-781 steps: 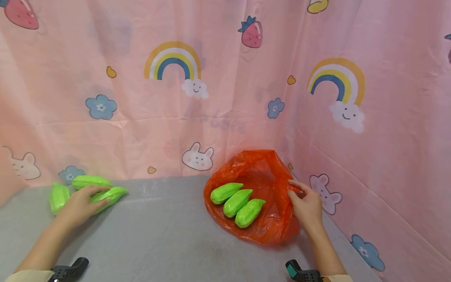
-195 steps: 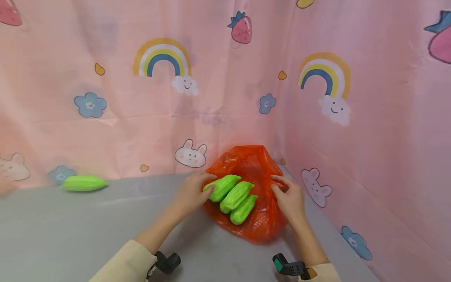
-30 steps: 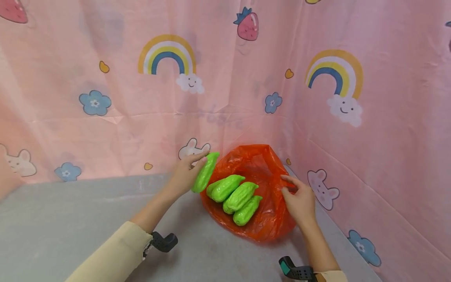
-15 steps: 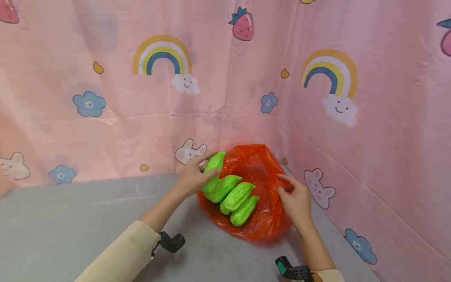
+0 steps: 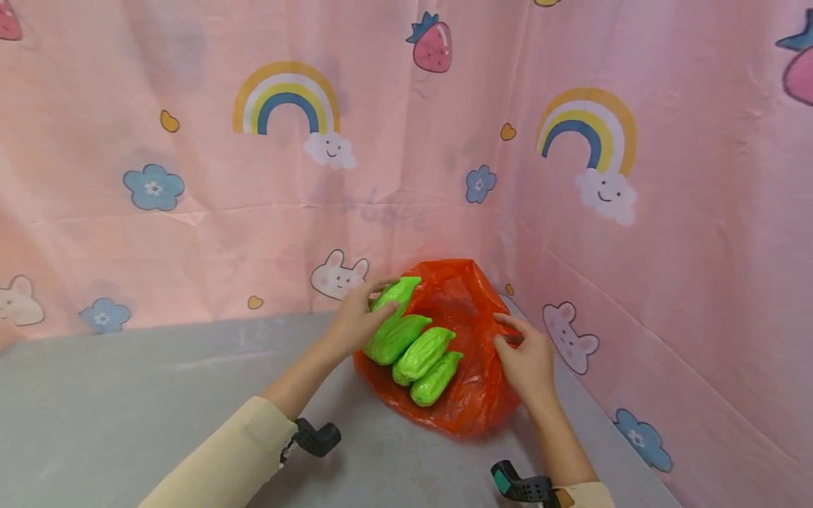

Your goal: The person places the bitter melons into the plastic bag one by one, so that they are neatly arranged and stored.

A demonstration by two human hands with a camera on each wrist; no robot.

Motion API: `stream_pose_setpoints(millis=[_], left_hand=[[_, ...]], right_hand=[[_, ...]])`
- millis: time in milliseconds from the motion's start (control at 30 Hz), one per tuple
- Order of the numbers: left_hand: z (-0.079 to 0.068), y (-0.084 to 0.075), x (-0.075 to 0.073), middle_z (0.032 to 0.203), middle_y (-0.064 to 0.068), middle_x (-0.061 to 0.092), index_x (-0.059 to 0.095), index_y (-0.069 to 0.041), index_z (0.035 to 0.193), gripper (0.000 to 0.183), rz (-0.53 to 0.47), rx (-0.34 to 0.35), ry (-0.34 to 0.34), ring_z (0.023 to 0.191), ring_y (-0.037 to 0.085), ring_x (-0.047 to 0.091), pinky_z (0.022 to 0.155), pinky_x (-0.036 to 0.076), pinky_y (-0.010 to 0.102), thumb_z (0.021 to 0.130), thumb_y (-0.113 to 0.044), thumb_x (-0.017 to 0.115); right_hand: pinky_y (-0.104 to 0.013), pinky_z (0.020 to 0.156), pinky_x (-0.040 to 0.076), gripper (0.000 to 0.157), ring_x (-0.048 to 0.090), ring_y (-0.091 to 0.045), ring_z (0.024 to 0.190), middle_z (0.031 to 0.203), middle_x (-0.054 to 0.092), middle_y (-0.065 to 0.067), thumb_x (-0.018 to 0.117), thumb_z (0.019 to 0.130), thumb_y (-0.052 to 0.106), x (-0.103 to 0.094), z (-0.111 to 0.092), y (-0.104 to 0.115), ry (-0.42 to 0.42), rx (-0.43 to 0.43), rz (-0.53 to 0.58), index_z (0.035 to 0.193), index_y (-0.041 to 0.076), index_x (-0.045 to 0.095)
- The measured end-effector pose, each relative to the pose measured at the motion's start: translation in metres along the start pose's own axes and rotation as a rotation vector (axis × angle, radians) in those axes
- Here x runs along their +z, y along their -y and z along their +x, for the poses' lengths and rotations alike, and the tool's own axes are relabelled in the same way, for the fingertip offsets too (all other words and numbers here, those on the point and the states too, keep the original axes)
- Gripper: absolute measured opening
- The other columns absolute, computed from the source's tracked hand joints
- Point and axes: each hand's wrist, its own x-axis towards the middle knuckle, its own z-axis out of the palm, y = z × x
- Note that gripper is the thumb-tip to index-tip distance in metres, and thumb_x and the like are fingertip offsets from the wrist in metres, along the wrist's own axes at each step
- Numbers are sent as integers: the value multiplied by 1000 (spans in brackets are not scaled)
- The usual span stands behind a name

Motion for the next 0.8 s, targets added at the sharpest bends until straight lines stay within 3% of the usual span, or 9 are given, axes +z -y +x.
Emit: stream_pose_setpoints(millis=[33,100,200,267,433,567,800], left_hand=[[0,-1,1,146,5,59,59,-17,141,42,-2,1,-2,66,24,51,70,50,39,99,-21,64],[0,-2,4,144,5,61,62,-16,139,40,1,9,-2,65,22,51,68,50,37,99,-21,64],[0,-2,8,142,6,61,65,-16,137,38,1,14,1,104,22,66,91,56,39,100,-23,63],[0,-3,12,140,7,61,66,-16,135,36,-2,12,-3,132,25,57,106,51,44,100,-24,62],[2,-4,21,136,7,64,69,-14,132,34,2,17,-2,129,25,57,106,51,45,98,-21,63],[3,-5,27,133,5,68,71,-15,128,32,43,29,8,128,22,59,104,52,42,97,-19,65],[3,-9,32,138,3,64,70,-20,130,32,99,-15,77,133,23,57,109,50,43,99,-24,64]], right_hand=[[-13,66,54,36,69,-29,96,117,71,-25,58,98,10,0,0,0,-1,1,-1,132,4,65],[-12,66,54,36,69,-29,96,118,71,-25,58,98,10,0,0,0,-2,3,-1,133,5,65],[-13,65,54,35,70,-24,91,115,72,-25,58,98,11,1,0,-1,-1,-6,2,132,4,66],[-14,64,54,35,70,-18,86,113,72,-26,59,97,10,1,0,-1,2,-11,5,131,4,66],[-15,63,55,35,66,-8,79,110,73,-25,59,97,10,1,1,-3,-5,-7,4,131,5,67],[-14,64,54,35,69,-19,86,111,73,-24,59,97,10,1,1,-3,-9,-5,-2,131,6,67],[-13,64,53,35,70,-33,98,115,73,-24,60,97,11,0,0,-1,-3,-7,-9,131,5,67]])
